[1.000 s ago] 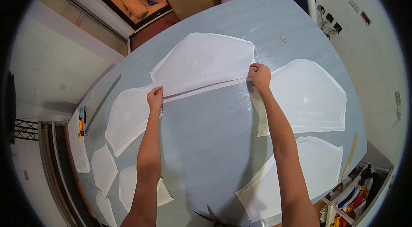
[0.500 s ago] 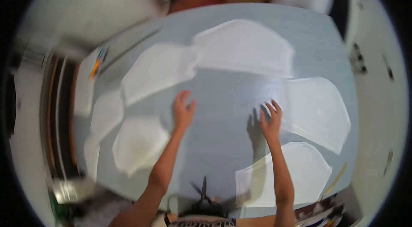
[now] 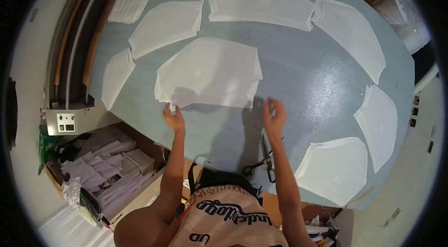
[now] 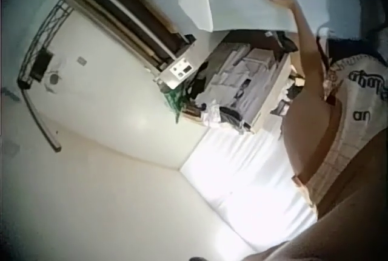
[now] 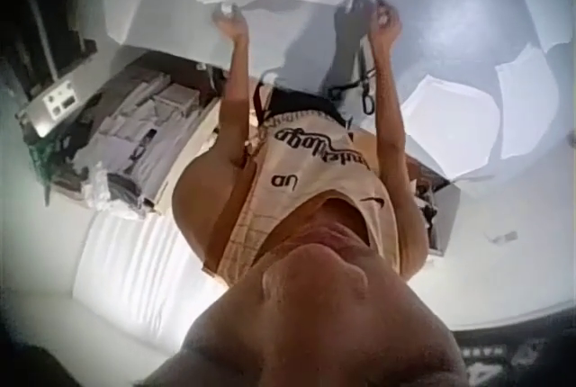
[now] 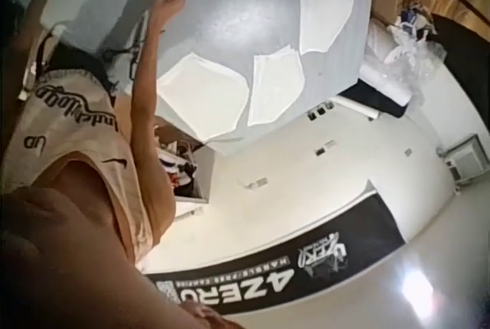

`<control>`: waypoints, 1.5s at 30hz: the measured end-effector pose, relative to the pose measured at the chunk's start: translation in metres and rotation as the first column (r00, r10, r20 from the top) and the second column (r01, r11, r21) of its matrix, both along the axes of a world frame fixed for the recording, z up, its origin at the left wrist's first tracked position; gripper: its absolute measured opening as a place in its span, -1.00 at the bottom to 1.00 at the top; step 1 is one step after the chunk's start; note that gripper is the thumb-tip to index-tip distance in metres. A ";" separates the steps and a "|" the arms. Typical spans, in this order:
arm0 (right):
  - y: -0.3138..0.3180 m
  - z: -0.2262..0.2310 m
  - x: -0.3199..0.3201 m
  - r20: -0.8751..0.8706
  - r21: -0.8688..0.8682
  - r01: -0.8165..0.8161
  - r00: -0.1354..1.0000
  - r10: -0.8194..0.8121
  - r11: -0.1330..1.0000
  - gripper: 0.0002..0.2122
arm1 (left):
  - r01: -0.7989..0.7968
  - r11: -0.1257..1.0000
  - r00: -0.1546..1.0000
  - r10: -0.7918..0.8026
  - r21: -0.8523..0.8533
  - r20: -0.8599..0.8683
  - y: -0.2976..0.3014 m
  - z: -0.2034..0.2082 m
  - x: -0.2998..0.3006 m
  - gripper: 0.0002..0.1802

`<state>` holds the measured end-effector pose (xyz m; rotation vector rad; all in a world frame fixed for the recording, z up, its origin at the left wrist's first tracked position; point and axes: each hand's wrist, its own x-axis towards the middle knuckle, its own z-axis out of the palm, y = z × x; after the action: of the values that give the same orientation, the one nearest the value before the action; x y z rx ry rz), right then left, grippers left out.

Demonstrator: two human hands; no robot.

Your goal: Organizing and matching printed transfers with apparel fabric panels on a workspace table.

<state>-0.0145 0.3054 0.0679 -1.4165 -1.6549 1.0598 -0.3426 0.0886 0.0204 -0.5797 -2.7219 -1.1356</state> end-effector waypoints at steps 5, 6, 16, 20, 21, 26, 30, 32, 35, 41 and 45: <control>0.070 -0.038 -0.074 0.067 0.067 0.073 0.995 -0.078 0.995 -0.56 | -0.054 0.992 0.962 0.022 0.113 0.271 -0.019 -0.014 -0.072 -0.57; 0.071 -0.032 -0.094 0.078 0.067 0.052 0.995 -0.057 0.996 -0.56 | -0.076 0.991 0.959 0.042 0.111 0.281 -0.027 -0.018 -0.086 -0.57; 0.074 -0.008 -0.108 -0.114 -0.241 -0.069 0.993 0.042 0.968 -0.61 | -0.259 0.923 0.521 -0.115 0.285 0.846 -0.043 -0.020 -0.133 -0.63; 0.056 0.009 -0.088 -0.263 -0.384 -0.170 0.962 0.069 0.908 -0.59 | -0.196 0.930 0.506 -0.175 0.310 0.845 -0.048 0.008 -0.126 -0.72; 0.049 0.014 -0.094 -0.280 -0.412 -0.183 0.958 0.067 0.893 -0.60 | -0.181 0.930 0.503 -0.191 0.319 0.843 -0.057 0.005 -0.134 -0.72; 0.015 0.030 -0.083 -0.317 -0.542 -0.202 0.948 0.024 0.816 -0.63 | -0.250 0.913 0.450 -0.186 0.323 0.874 -0.092 -0.004 -0.128 -0.62; -0.009 0.027 -0.062 -0.320 -0.541 -0.253 0.944 0.082 0.802 -0.63 | -0.264 0.910 0.461 -0.172 0.320 0.871 -0.115 -0.012 -0.111 -0.65; -0.013 0.020 -0.053 -0.284 -0.476 -0.283 0.946 0.159 0.833 -0.61 | -0.256 0.914 0.547 -0.132 0.316 0.826 -0.133 -0.018 -0.116 -0.70; -0.026 0.021 -0.046 -0.189 -0.361 -0.394 0.918 0.348 0.845 -0.58 | -0.144 0.895 0.678 -0.222 0.423 0.701 -0.160 -0.011 -0.125 -0.63; -0.047 0.061 -0.002 -0.418 -0.332 -0.464 0.853 0.313 0.821 -0.54 | -0.224 0.847 0.373 -0.382 0.482 0.845 -0.137 0.081 -0.114 -0.61; -0.040 0.086 0.012 -0.351 -0.296 -0.415 0.885 0.307 0.860 -0.66 | -0.218 0.821 0.215 -0.486 0.527 0.847 -0.132 0.127 -0.110 -0.58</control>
<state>-0.0022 0.2652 0.1537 -1.1017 -1.5934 1.7840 -0.4529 -0.0433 0.1477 0.1432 -2.7398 -3.1372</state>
